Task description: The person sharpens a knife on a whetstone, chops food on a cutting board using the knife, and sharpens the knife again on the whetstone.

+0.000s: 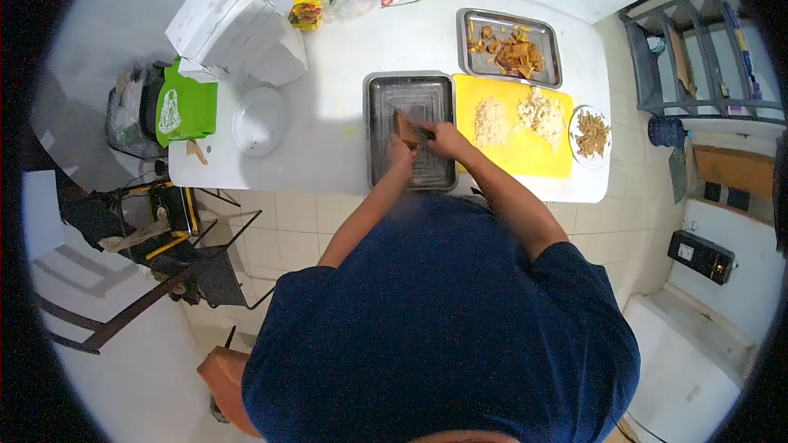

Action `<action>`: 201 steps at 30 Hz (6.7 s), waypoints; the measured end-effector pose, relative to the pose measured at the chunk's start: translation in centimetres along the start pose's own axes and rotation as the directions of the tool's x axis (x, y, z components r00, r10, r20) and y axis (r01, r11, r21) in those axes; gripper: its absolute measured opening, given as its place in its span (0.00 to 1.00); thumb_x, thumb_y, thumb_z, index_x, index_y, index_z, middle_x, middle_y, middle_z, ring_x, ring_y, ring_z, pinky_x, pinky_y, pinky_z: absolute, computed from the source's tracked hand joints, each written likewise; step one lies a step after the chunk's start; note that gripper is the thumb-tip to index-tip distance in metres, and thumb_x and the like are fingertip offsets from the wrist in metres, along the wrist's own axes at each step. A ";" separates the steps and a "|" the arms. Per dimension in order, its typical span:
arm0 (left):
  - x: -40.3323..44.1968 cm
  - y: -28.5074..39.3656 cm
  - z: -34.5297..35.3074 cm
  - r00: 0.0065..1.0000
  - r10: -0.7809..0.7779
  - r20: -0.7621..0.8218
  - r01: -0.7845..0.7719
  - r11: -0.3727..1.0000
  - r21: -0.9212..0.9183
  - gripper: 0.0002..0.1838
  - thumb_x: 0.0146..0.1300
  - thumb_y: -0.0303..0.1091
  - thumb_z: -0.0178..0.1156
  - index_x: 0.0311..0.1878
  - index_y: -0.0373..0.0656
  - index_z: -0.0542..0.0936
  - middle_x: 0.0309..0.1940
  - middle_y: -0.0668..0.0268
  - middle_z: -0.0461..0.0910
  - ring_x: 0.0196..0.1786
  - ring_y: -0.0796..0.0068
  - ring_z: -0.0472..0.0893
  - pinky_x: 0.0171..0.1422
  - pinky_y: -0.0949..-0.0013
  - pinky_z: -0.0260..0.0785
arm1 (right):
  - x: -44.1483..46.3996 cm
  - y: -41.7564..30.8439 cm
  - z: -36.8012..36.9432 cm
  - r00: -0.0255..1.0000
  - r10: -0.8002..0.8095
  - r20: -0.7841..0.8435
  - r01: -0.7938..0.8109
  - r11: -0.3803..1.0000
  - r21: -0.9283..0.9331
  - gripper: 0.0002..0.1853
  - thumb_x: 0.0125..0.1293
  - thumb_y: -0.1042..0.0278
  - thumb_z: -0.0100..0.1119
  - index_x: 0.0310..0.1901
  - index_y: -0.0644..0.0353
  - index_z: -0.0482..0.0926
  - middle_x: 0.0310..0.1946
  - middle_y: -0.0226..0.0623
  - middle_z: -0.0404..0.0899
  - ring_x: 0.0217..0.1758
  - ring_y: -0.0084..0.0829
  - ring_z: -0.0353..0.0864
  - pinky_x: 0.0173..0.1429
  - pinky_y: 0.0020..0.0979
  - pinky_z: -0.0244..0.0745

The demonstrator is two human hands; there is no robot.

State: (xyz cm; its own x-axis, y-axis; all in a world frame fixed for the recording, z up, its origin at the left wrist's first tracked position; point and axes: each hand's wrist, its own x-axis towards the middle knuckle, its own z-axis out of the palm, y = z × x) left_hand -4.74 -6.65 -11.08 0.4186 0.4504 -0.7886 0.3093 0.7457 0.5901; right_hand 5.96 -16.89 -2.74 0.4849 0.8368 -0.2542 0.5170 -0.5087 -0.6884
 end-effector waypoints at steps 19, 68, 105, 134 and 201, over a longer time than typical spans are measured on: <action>0.0 1.2 0.7 0.997 0.029 0.075 -0.035 0.996 0.081 0.23 0.71 0.51 0.31 0.41 0.42 0.69 0.20 0.65 0.74 0.16 0.76 0.68 0.16 0.73 0.58 | 0.5 3.1 2.3 0.977 -0.180 -0.114 0.177 0.984 -0.037 0.29 0.52 0.73 0.54 0.60 0.55 0.72 0.22 0.44 0.77 0.18 0.30 0.75 0.26 0.32 0.72; -1.0 0.5 0.8 0.991 0.060 0.122 -0.051 0.996 -0.074 0.22 0.71 0.49 0.33 0.40 0.40 0.69 0.23 0.62 0.72 0.18 0.76 0.68 0.18 0.72 0.57 | -2.8 -0.7 -3.4 0.978 0.192 0.079 -0.205 0.952 0.228 0.28 0.51 0.72 0.54 0.58 0.57 0.74 0.22 0.39 0.77 0.21 0.31 0.75 0.27 0.32 0.71; 2.7 -1.9 -0.3 0.987 -0.017 0.157 0.038 0.991 -0.132 0.23 0.72 0.49 0.32 0.41 0.39 0.69 0.22 0.62 0.73 0.17 0.76 0.68 0.18 0.71 0.59 | -0.8 1.5 0.6 0.999 -0.006 0.049 0.013 0.990 -0.139 0.31 0.51 0.72 0.57 0.61 0.59 0.70 0.30 0.55 0.80 0.33 0.47 0.82 0.38 0.41 0.77; -0.6 0.8 -0.5 0.964 0.014 0.265 -0.046 0.992 0.116 0.22 0.71 0.49 0.38 0.49 0.39 0.69 0.30 0.62 0.73 0.24 0.77 0.70 0.25 0.73 0.65 | -8.4 -0.4 -9.5 0.896 0.286 0.339 -0.421 0.791 0.444 0.29 0.56 0.73 0.51 0.63 0.53 0.69 0.16 0.29 0.68 0.14 0.19 0.66 0.16 0.23 0.62; 0.6 7.9 -4.0 0.957 0.018 0.288 -0.044 0.995 0.084 0.23 0.73 0.52 0.32 0.56 0.47 0.67 0.30 0.63 0.75 0.23 0.75 0.72 0.29 0.68 0.71 | 0.2 4.5 7.9 0.928 0.350 0.127 -0.366 0.918 0.149 0.27 0.55 0.63 0.59 0.54 0.68 0.65 0.44 0.64 0.76 0.48 0.58 0.77 0.49 0.48 0.74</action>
State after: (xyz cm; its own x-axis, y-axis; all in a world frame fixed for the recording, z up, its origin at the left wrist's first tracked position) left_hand -5.50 1.44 -7.58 0.6524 0.3027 -0.6948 0.3617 0.6813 0.6364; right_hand 2.87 -17.39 -11.26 0.5415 0.6246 -0.5627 0.1922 -0.7436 -0.6404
